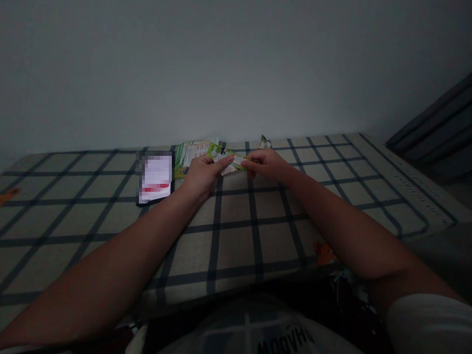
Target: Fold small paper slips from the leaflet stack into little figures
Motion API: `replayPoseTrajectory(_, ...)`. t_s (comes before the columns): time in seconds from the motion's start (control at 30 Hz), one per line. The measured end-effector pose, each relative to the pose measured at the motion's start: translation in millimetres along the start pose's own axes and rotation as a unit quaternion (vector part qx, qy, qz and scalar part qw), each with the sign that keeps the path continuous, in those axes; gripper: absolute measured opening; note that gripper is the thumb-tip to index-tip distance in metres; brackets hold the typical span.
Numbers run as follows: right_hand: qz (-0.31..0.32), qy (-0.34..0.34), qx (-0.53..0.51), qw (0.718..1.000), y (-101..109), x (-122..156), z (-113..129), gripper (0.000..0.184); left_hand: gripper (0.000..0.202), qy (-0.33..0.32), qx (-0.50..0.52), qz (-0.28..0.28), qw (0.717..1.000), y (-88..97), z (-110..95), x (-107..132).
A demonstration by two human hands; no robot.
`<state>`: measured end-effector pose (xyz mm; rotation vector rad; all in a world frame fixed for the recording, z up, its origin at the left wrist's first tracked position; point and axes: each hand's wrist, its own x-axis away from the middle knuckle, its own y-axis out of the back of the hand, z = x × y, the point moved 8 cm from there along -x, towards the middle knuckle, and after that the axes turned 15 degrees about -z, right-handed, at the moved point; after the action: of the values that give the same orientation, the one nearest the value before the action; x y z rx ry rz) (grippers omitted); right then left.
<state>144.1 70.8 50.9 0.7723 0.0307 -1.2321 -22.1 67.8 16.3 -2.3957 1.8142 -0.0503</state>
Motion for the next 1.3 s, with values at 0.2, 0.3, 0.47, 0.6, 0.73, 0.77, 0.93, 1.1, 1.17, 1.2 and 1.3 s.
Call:
replayPoseTrajectory(0.2,-0.009,0.01,0.009,1.0,3.5,-3.6,-5.4,0.045,0.021,0.094,0.139,0.08,0.983,-18.6,1.4,5.1)
replayPoseTrajectory(0.3,-0.027,-0.024,-0.02,0.999,7.6,-5.3,-13.7,0.045,0.015,0.098,0.15,0.084,0.98,-18.4,2.4,2.3)
replayPoseTrajectory(0.47,-0.058,-0.028,-0.014,0.998,14.7,-5.8,-12.2,0.046,0.02,0.076,0.128,0.081,0.986,-16.0,2.3,0.5)
replayPoseTrajectory(0.6,-0.078,-0.066,-0.063,0.993,14.9,-6.2,-17.6,0.046,0.021,0.078,0.136,0.077,0.985,-16.8,2.6,0.2)
replayPoseTrajectory(0.73,-0.094,-0.103,-0.12,0.983,13.8,-5.7,-24.3,0.047,0.022,0.049,0.101,0.073,0.991,-12.5,3.3,-8.4)
replayPoseTrajectory(0.77,-0.099,-0.107,-0.126,0.981,14.5,-5.3,-24.4,0.047,0.023,0.036,0.078,0.062,0.994,-9.1,2.6,-11.2)
replayPoseTrajectory(0.93,-0.143,-0.113,-0.152,0.971,24.6,-3.0,-20.2,0.044,0.043,-0.018,-0.034,0.068,0.997,-3.9,-12.7,-8.2)
replayPoseTrajectory(1.1,-0.161,-0.126,-0.193,0.96,26.4,-5.1,-23.6,0.041,0.041,0.013,-0.054,0.105,0.993,-9.9,-16.6,3.2)
replayPoseTrajectory(1.17,-0.163,-0.138,-0.208,0.955,24.8,-6.2,-27.1,0.041,0.037,0.018,-0.045,0.105,0.993,-10.0,-16.3,2.6)
replayPoseTrajectory(1.2,-0.164,-0.141,-0.213,0.953,24.2,-6.4,-28.1,0.041,0.033,0.025,-0.035,0.106,0.993,-10.1,-15.8,2.0)
replayPoseTrajectory(1.3,-0.169,-0.137,-0.23,0.949,24.4,-6.4,-28.1,0.041,0.027,0.059,0.006,0.103,0.993,-10.6,-14.7,1.3)
